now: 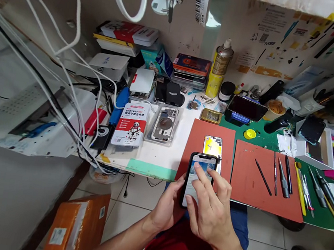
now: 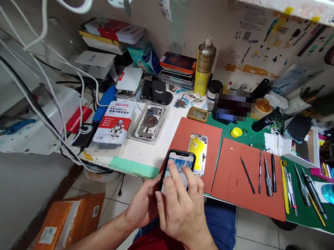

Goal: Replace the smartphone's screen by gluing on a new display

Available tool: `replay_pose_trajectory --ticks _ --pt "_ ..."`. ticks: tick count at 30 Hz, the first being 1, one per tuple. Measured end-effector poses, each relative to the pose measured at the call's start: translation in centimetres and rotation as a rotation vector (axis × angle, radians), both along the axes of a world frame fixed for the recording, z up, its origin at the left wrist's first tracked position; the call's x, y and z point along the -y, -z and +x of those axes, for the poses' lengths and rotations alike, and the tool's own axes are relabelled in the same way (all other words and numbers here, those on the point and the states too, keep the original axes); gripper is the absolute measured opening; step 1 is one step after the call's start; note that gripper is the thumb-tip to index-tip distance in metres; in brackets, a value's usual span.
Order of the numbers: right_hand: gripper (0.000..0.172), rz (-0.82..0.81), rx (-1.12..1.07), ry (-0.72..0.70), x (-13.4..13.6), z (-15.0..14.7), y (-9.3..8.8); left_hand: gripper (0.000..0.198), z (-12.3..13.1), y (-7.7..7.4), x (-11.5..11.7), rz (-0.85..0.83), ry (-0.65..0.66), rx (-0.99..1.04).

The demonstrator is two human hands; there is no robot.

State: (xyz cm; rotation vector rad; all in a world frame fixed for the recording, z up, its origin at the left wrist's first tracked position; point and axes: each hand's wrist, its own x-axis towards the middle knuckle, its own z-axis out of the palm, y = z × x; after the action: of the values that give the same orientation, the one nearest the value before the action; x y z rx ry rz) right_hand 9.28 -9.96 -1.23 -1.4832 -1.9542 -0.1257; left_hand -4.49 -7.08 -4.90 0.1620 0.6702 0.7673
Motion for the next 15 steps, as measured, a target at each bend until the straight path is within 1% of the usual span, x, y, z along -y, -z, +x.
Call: replay_pose_trajectory --ticks 4,8,11,15 --pt "0.026 -0.025 -0.019 0.021 -0.4 0.0 -0.2 0.046 0.2 0.0 0.2 0.017 0.005 0.007" --pt "0.023 0.089 -0.128 0.051 1.0 0.7 0.3 0.048 0.3 -0.7 -0.3 0.075 0.006 0.033" --pt "0.023 0.123 -0.168 0.080 2.1 1.2 0.8 0.043 0.1 -0.8 -0.5 0.090 0.017 0.058" --pt "0.027 0.101 -0.154 0.022 2.2 1.2 1.0 0.037 -0.2 -0.2 -0.3 0.071 0.002 0.044"
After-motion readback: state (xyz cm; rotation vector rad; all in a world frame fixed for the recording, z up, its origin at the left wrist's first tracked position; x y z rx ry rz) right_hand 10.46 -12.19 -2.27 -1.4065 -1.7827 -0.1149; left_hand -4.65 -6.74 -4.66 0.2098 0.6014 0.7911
